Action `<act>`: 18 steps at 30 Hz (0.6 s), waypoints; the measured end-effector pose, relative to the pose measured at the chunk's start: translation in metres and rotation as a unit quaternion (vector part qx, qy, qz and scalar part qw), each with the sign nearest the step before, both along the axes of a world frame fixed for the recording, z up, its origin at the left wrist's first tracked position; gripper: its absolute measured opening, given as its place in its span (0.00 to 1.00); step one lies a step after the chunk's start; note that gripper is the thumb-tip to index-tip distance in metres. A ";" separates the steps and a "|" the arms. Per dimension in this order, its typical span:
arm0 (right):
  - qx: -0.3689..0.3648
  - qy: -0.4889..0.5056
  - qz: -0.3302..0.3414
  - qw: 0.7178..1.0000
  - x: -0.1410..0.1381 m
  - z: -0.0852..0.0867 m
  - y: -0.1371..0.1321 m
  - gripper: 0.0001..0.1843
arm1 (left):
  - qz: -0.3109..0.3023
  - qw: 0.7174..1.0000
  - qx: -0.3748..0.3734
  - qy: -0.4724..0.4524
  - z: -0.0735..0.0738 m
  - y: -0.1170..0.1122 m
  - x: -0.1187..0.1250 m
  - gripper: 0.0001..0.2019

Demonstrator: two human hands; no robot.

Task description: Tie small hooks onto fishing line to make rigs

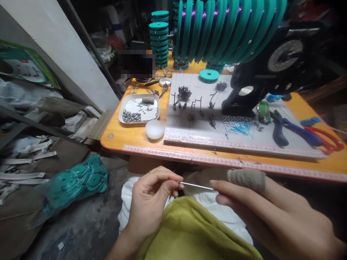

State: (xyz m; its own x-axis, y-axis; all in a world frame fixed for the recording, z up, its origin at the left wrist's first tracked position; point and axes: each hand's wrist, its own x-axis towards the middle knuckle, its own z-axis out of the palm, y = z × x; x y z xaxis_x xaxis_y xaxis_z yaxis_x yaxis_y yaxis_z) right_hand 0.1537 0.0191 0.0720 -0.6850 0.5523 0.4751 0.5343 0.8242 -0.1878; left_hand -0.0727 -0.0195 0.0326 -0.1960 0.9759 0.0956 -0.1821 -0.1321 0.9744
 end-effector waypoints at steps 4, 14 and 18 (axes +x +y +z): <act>-0.001 0.000 0.000 1.000 0.000 0.000 0.000 0.13 | -0.002 1.000 0.000 -0.003 0.000 -0.001 0.000 0.05; -0.035 -0.001 0.001 0.999 0.001 -0.002 0.000 0.14 | -0.011 1.000 -0.002 0.006 0.000 -0.002 0.000 0.06; -0.056 0.016 -0.027 0.998 0.003 -0.005 -0.011 0.16 | -0.004 0.998 0.008 0.058 0.001 -0.004 0.000 0.07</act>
State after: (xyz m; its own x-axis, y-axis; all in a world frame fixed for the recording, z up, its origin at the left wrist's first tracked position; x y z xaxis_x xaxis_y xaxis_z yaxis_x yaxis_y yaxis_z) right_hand 0.1565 0.0079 0.0668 -0.6392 0.6382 0.4291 0.5690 0.7678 -0.2943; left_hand -0.0731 -0.0236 0.0331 -0.1758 0.9755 0.1324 -0.0700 -0.1466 0.9867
